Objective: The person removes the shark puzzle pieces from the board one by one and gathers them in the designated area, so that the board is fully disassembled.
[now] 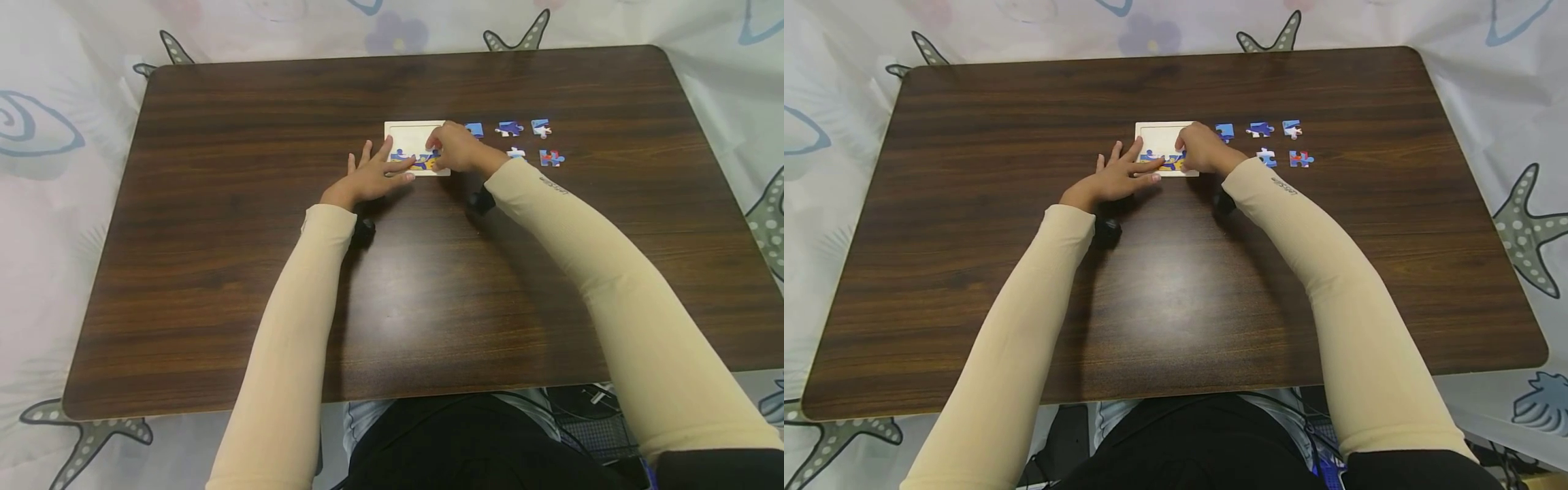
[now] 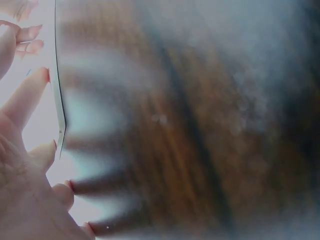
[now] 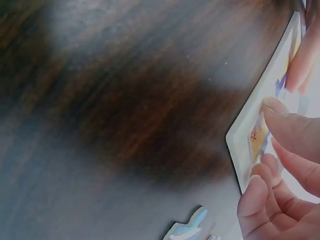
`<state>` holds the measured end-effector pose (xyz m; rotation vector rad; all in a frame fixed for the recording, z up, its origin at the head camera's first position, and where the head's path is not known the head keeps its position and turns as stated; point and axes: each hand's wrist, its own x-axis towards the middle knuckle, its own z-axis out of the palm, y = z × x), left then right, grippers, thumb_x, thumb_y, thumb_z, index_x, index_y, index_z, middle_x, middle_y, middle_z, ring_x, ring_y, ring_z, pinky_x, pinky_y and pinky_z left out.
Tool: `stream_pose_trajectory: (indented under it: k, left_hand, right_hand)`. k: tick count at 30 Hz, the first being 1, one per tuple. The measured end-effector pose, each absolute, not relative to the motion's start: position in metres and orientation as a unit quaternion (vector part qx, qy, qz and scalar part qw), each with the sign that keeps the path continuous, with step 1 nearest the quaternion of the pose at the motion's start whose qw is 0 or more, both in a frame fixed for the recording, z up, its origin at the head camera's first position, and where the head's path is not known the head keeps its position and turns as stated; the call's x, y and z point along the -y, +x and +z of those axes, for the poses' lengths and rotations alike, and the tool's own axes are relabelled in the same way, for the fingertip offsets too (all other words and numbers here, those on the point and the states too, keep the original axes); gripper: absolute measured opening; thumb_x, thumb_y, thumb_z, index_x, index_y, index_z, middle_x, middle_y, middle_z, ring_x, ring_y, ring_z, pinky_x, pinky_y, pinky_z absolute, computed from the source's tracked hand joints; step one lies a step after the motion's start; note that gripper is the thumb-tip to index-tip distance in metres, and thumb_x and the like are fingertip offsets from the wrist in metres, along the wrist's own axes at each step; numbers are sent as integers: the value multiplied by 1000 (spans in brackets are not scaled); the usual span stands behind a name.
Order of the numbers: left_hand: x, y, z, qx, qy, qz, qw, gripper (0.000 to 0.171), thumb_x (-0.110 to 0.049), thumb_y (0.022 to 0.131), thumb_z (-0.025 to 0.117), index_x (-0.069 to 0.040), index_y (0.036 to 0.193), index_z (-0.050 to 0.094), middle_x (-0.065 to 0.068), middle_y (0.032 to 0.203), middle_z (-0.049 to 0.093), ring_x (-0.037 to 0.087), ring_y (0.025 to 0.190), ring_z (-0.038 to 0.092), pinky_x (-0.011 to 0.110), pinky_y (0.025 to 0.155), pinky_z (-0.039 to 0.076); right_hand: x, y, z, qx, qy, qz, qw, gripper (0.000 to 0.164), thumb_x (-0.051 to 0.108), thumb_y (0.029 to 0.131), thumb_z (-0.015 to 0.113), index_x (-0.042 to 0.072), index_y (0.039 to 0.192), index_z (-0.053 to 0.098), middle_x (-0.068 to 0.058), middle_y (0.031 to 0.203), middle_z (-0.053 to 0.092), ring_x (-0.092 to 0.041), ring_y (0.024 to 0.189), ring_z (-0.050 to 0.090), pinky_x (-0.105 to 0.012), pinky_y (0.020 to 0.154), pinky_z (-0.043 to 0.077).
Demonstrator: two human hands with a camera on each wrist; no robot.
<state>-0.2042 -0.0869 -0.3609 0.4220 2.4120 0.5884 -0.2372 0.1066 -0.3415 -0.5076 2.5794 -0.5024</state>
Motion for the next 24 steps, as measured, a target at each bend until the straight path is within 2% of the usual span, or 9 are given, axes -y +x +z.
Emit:
stream_pose_trajectory:
  k: [6, 9, 13, 17, 24]
  left_hand:
    - [86, -203, -359, -910, 158, 228, 307, 56, -59, 96, 33, -41, 148, 22, -6, 158, -25, 30, 144, -31, 56, 113, -24]
    - [85, -202, -358, -910, 158, 230, 308, 56, -59, 96, 33, -40, 148, 22, -6, 158, -25, 30, 144, -31, 56, 113, -24]
    - [85, -203, -360, -909, 154, 233, 309, 56, -59, 96, 33, -40, 148, 22, -6, 158, -26, 30, 144, -32, 56, 113, -25]
    - [85, -204, -360, -911, 155, 228, 307, 57, -60, 96, 32, -40, 148, 22, -7, 158, -26, 29, 144, -32, 56, 113, -24]
    - [86, -205, -361, -910, 158, 227, 310, 56, -60, 96, 31, -40, 148, 21, -6, 158, -26, 29, 144, -32, 56, 113, -24]
  right_hand:
    - [-108, -237, -339, -939, -171, -184, 235, 41, 8, 86, 66, -6, 123, 56, -24, 124, 47, -34, 118, 41, -46, 105, 36]
    - [-108, -235, -340, -941, -171, -186, 223, 37, 7, 86, 65, -5, 120, 58, -24, 124, 50, -34, 118, 41, -47, 106, 34]
    - [-108, -231, -343, -941, -169, -210, 206, 32, 2, 87, 60, -6, 118, 58, -24, 122, 56, -33, 111, 48, -45, 103, 38]
    - [-113, -229, -344, -938, -164, -243, 186, 27, 1, 91, 55, -5, 117, 60, -24, 117, 60, -29, 98, 53, -40, 90, 45]
    - [-126, -226, -337, -937, -126, -279, 167, 27, 2, 95, 51, 0, 118, 63, -21, 110, 63, -16, 77, 53, -19, 65, 44]
